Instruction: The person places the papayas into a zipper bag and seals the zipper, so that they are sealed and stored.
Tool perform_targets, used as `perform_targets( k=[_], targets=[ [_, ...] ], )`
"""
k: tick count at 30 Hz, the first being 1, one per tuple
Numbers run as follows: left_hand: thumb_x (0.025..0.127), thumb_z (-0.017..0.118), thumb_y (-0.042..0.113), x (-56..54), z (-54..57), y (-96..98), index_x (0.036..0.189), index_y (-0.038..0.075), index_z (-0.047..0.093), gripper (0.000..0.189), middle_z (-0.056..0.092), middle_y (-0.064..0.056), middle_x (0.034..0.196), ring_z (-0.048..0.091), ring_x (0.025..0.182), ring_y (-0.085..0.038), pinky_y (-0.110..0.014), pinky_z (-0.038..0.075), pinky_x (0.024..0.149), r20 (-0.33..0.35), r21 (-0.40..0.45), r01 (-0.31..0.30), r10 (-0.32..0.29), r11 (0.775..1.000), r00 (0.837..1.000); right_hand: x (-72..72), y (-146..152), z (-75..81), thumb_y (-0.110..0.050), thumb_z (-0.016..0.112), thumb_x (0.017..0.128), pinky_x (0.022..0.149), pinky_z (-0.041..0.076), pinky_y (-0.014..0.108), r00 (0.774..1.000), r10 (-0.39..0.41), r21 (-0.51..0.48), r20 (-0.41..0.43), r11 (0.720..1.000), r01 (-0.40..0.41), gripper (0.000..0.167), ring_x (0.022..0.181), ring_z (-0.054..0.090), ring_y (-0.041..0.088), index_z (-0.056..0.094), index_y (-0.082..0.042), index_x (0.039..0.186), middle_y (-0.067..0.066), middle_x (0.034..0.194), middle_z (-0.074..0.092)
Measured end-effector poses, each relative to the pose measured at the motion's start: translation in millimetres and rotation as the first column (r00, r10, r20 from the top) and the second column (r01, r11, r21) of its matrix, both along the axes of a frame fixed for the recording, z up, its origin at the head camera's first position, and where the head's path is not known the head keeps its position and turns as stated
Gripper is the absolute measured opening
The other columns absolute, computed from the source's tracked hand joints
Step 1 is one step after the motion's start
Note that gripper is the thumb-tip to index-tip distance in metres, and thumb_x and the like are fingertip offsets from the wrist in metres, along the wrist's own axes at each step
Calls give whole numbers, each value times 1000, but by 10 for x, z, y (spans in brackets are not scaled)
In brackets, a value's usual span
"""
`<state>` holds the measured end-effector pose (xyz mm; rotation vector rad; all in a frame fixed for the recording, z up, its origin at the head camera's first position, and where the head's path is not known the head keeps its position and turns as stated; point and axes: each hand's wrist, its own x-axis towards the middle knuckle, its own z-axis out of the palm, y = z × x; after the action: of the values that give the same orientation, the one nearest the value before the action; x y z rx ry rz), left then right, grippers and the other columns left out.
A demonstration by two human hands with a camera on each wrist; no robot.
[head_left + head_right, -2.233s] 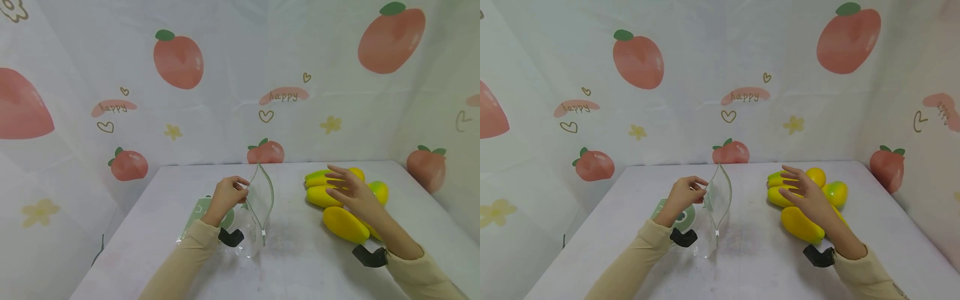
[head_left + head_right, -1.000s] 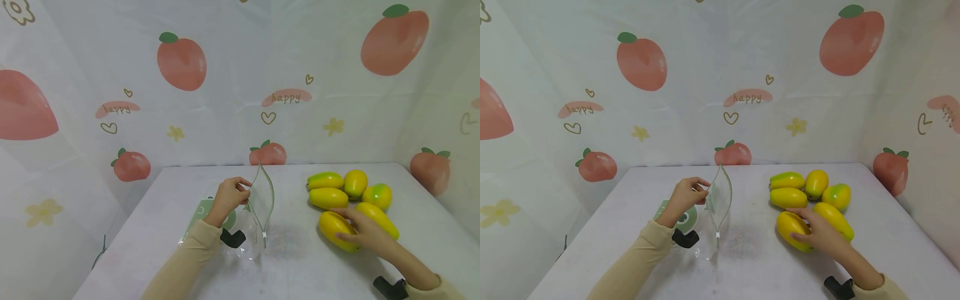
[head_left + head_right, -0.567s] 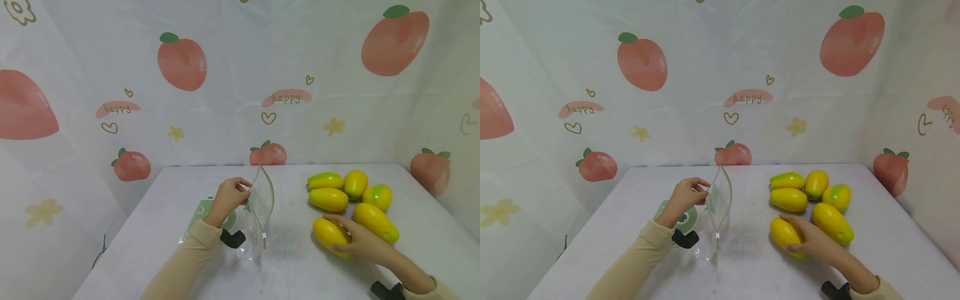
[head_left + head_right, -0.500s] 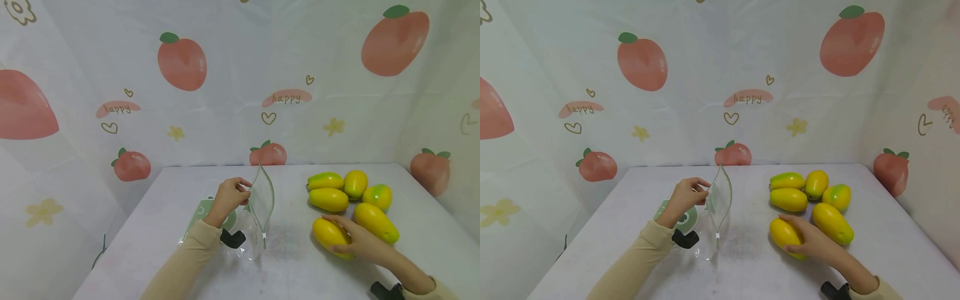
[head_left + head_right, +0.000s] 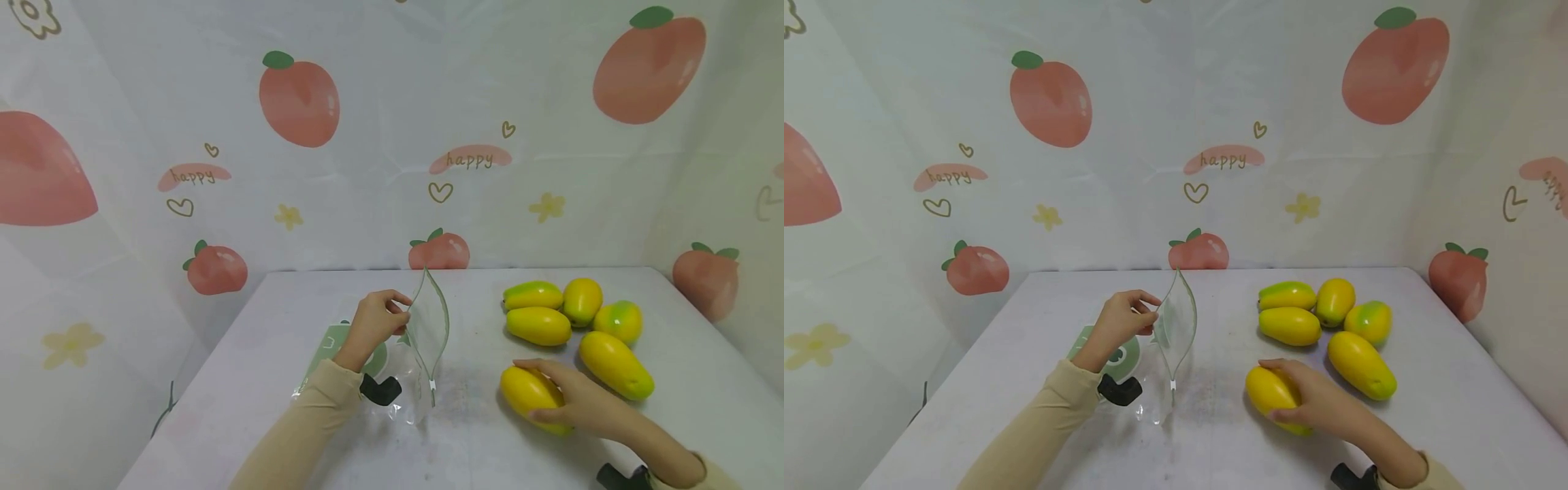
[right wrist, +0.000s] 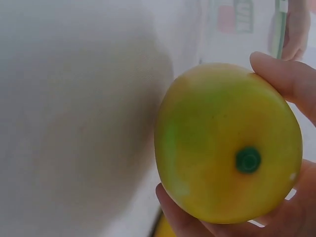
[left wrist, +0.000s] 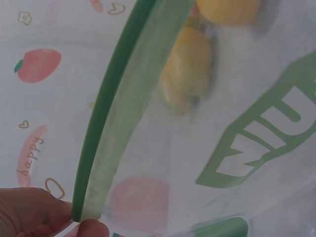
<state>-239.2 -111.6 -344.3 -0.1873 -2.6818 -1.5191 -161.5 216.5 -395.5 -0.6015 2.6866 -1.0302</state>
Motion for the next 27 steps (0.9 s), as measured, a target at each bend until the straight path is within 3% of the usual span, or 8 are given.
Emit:
perform_targets(
  k=[8,15,21,24,27],
  targets=[
    [79,61,1,11,7,-2,98,7,72,23,66,-6,73,65,54,-10,-26,58,60,5,1,3,-3,1000,1000,52,-116,172,-48,76,77,101,42,60,994,10,-11,-112,1000,-11,75,127,50,32,48,-17,140,5,141,53],
    [80,61,0,17,12,2,99,5,72,23,66,-7,73,65,54,-10,-26,59,60,7,12,13,-13,1000,1000,134,-234,352,-49,75,77,100,45,52,967,-22,-33,-252,999,14,73,125,50,20,47,-26,140,-3,142,50],
    [80,62,0,14,3,0,99,6,72,23,66,-7,73,65,54,-11,-25,59,60,11,11,3,-3,1000,1000,190,-382,458,-48,74,79,96,49,51,950,-63,-89,-306,995,37,71,120,53,18,46,-25,140,-3,140,52],
    [79,62,1,14,3,-2,99,6,72,23,66,-7,73,65,54,-11,-25,58,60,14,7,1,-1,1000,1000,205,-454,483,-45,75,79,89,55,40,933,-82,-106,-350,993,47,72,114,54,15,45,-23,141,-4,139,53],
    [80,62,1,18,8,0,99,6,72,23,66,-7,73,65,54,-11,-25,58,60,17,6,-1,1,1000,1000,205,-514,503,-38,79,78,81,54,28,901,-102,-119,-422,991,57,73,108,55,11,45,-22,141,-4,137,54]
  ],
)
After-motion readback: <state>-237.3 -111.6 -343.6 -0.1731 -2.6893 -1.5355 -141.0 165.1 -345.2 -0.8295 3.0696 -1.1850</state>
